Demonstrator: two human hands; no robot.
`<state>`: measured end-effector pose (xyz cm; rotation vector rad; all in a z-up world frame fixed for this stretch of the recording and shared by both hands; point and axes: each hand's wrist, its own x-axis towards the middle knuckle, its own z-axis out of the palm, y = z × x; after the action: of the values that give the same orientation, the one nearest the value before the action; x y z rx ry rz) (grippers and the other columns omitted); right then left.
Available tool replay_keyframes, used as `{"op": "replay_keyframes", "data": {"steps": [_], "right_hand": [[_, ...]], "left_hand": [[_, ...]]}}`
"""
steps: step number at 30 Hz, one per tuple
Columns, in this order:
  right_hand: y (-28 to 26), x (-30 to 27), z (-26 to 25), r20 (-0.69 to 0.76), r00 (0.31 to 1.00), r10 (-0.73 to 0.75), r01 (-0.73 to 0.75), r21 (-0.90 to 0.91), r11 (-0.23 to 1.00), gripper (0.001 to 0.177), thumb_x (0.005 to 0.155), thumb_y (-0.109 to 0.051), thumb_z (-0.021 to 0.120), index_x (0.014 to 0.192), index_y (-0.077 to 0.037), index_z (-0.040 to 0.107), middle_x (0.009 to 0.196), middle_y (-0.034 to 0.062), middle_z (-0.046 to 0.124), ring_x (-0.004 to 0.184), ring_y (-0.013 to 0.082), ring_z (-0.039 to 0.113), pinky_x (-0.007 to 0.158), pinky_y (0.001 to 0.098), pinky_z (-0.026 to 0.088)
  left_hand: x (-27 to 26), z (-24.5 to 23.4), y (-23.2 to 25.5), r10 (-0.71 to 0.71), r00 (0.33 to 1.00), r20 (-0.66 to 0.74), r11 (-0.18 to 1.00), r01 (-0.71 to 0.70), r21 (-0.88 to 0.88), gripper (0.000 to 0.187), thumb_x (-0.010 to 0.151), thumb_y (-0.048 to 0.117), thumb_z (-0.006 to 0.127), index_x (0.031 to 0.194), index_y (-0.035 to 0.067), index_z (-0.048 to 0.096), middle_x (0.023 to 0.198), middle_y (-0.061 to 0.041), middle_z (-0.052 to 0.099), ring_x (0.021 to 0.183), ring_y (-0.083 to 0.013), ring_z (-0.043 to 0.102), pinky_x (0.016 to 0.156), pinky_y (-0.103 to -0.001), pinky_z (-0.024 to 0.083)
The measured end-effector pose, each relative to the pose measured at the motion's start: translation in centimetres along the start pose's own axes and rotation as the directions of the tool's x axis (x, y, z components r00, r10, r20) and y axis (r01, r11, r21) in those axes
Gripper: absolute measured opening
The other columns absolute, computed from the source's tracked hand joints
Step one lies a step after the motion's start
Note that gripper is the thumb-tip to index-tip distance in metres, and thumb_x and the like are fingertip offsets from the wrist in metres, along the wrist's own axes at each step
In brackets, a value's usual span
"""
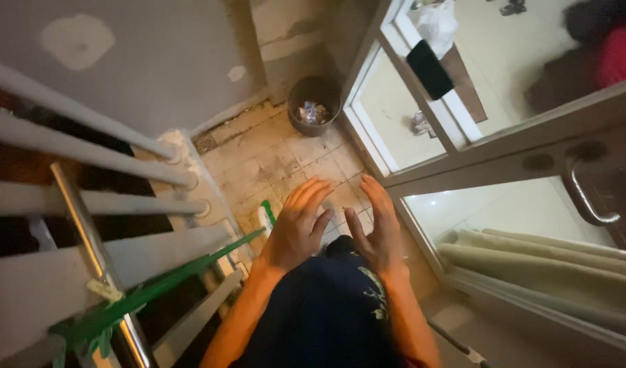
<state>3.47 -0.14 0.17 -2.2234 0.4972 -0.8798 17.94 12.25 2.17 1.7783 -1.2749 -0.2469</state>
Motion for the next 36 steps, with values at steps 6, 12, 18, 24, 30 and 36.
{"op": "replay_keyframes", "data": {"steps": [6, 12, 18, 24, 30, 36], "right_hand": [[-1.1, 2.0, 0.8, 0.103, 0.993, 0.049, -0.053, 0.036, 0.998, 0.053, 0.095, -0.013, 0.071, 0.143, -0.002, 0.051, 0.151, 0.0235, 0.053, 0.142, 0.0390, 0.052, 0.118, 0.0452, 0.042], [-1.4, 3.0, 0.1, 0.194, 0.980, -0.036, 0.027, 0.047, 0.999, 0.054, 0.096, -0.015, 0.072, 0.143, 0.000, 0.050, 0.151, 0.0237, 0.053, 0.142, 0.0395, 0.052, 0.116, 0.0449, 0.042], [-1.3, 2.6, -0.1, 0.268, 0.957, -0.111, 0.086, 0.104, 0.991, 0.052, 0.097, -0.015, 0.071, 0.143, 0.001, 0.051, 0.151, 0.0232, 0.054, 0.142, 0.0395, 0.052, 0.117, 0.0452, 0.042], [-1.0, 1.8, 0.4, 0.361, 0.911, -0.199, 0.135, 0.195, 0.972, 0.055, 0.095, -0.013, 0.072, 0.143, 0.002, 0.051, 0.150, 0.0247, 0.053, 0.142, 0.0404, 0.051, 0.119, 0.0465, 0.040], [-2.2, 1.3, 0.9, 0.416, 0.860, -0.297, 0.195, 0.269, 0.943, 0.055, 0.094, -0.013, 0.072, 0.143, 0.003, 0.051, 0.151, 0.0251, 0.052, 0.141, 0.0407, 0.051, 0.118, 0.0459, 0.041], [-4.3, 1.0, 1.5, 0.432, 0.813, -0.389, 0.267, 0.317, 0.910, 0.054, 0.095, -0.014, 0.073, 0.142, 0.002, 0.052, 0.148, 0.0242, 0.055, 0.140, 0.0402, 0.053, 0.118, 0.0455, 0.042]], "left_hand": [[-0.7, -1.5, 0.4, -0.033, 0.996, -0.088, 0.999, 0.034, 0.014, 0.042, 0.097, 0.014, 0.064, 0.136, -0.002, 0.056, 0.139, -0.023, 0.060, 0.137, -0.0430, 0.052, 0.116, -0.048, 0.042], [-2.3, -1.4, 2.1, -0.135, 0.971, -0.196, 0.989, 0.144, 0.031, 0.040, 0.100, 0.015, 0.063, 0.136, -0.001, 0.056, 0.140, -0.022, 0.060, 0.139, -0.0426, 0.051, 0.116, -0.048, 0.041], [-4.7, -0.6, 3.8, -0.208, 0.936, -0.284, 0.968, 0.238, 0.076, 0.040, 0.101, 0.017, 0.060, 0.137, -0.001, 0.055, 0.142, -0.022, 0.059, 0.140, -0.0419, 0.050, 0.117, -0.048, 0.040], [-7.7, 0.7, 4.7, -0.247, 0.891, -0.382, 0.948, 0.304, 0.095, 0.043, 0.101, 0.017, 0.060, 0.138, -0.003, 0.054, 0.143, -0.024, 0.057, 0.139, -0.0427, 0.050, 0.118, -0.048, 0.039], [-10.0, 1.0, 6.8, -0.240, 0.822, -0.516, 0.919, 0.364, 0.153, 0.040, 0.101, 0.016, 0.061, 0.136, -0.003, 0.056, 0.140, -0.023, 0.059, 0.137, -0.0419, 0.053, 0.117, -0.047, 0.041], [-11.9, 0.1, 8.0, -0.184, 0.791, -0.583, 0.911, 0.360, 0.201, 0.042, 0.100, 0.012, 0.063, 0.137, -0.007, 0.054, 0.139, -0.026, 0.059, 0.136, -0.0417, 0.055, 0.116, -0.046, 0.043]]}}
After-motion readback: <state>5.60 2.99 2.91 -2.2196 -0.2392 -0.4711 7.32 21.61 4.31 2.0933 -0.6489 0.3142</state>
